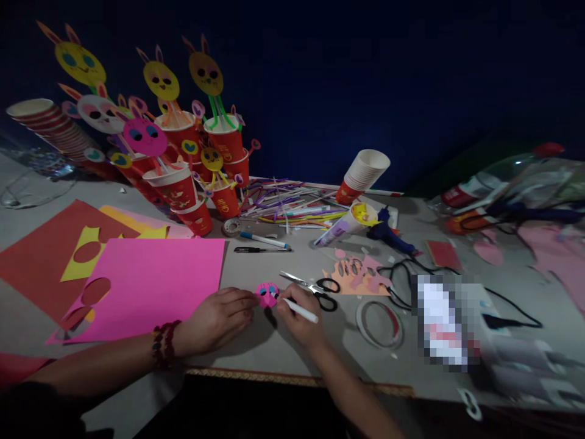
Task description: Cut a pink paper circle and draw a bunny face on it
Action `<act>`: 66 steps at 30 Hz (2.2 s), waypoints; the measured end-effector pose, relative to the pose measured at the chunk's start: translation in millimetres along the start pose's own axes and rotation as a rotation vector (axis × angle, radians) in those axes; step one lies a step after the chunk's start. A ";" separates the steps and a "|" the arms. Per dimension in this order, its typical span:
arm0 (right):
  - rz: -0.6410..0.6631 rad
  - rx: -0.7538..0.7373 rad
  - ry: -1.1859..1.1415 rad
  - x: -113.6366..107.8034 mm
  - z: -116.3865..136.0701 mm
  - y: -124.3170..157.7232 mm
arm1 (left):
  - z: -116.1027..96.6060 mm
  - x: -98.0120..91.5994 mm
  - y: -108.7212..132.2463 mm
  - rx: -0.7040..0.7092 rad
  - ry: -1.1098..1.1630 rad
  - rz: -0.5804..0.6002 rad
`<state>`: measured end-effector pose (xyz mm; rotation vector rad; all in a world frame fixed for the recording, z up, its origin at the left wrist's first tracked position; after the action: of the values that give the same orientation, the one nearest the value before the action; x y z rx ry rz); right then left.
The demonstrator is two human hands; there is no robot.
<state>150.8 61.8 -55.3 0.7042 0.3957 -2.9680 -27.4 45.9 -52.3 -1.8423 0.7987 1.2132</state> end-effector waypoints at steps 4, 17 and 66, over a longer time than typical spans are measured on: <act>0.008 -0.002 0.005 0.2 0.6 -0.6 | -0.2 -0.7 -0.4 0.002 0.002 -0.005; -0.013 0.021 -0.006 -0.6 -2.3 0.7 | -0.3 -2.1 -0.7 -0.005 0.011 0.007; -0.040 0.052 -0.008 -3.7 1.1 -0.7 | -0.3 -1.6 -0.4 -0.001 0.013 0.004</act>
<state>153.5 62.2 -52.5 0.6969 0.3365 -3.0278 -27.5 46.0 -50.7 -1.8521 0.8097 1.2056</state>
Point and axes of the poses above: each hand's wrist, its own y-axis away from the middle knuckle, its own x-axis out of the palm, z = x × y, the point moved 6 cm from there along -y, towards the middle knuckle, and after that the axes turned 6 degrees about -y, right-handed, at the moved point
